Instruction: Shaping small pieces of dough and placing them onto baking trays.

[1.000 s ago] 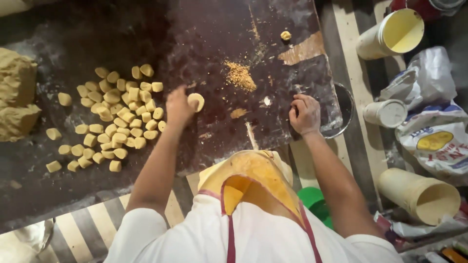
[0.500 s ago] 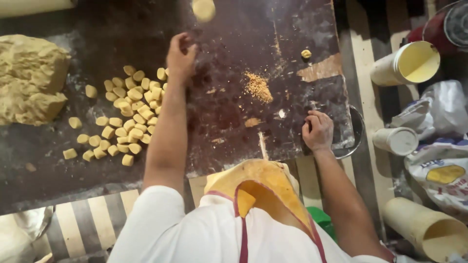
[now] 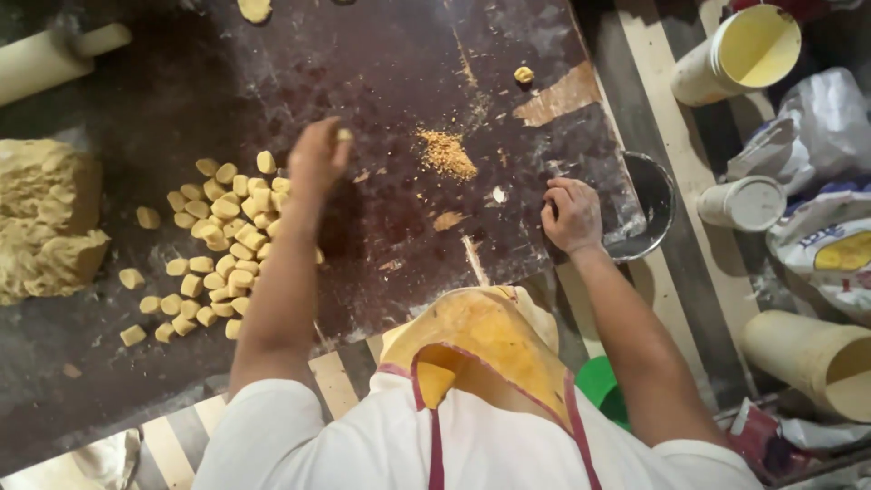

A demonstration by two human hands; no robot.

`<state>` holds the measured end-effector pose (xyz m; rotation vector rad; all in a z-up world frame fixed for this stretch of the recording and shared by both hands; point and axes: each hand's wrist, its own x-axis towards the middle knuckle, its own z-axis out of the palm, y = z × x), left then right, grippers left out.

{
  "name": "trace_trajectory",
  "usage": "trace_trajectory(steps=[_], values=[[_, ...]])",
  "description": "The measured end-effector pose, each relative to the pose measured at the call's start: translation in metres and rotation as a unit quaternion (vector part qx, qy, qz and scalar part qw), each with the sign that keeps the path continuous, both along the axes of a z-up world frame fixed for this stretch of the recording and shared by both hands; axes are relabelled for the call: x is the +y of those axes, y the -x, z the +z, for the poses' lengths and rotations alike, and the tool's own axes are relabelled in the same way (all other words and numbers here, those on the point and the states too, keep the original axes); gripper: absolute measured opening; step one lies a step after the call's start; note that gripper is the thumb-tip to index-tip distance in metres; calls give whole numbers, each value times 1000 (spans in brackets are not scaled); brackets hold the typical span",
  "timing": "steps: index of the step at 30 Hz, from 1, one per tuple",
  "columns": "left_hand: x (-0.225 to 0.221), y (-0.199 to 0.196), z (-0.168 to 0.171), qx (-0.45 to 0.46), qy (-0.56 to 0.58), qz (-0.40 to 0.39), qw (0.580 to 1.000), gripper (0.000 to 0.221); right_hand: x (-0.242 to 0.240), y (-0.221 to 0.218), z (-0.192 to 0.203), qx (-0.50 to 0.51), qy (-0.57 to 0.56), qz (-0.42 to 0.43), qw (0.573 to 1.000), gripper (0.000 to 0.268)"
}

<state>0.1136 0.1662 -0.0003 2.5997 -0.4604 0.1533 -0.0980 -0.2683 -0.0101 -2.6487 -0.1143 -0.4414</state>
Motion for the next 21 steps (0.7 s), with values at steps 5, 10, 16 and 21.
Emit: trace_trajectory(steps=[5,10,16,21], values=[[-112,22,24,102,121,-35,987,31,1,1,2,-2,4,-2,1000,17],[-143,18,-13,35,44,-113,992,31,1,1,1,-8,6,-5,1000,17],[-97,76,26,14,141,-52,989,38,-2,0,2,-4,-12,3,1000,16],[-40,119,3,71,56,13,996,39,-1,1,2,8,-6,-3,1000,16]])
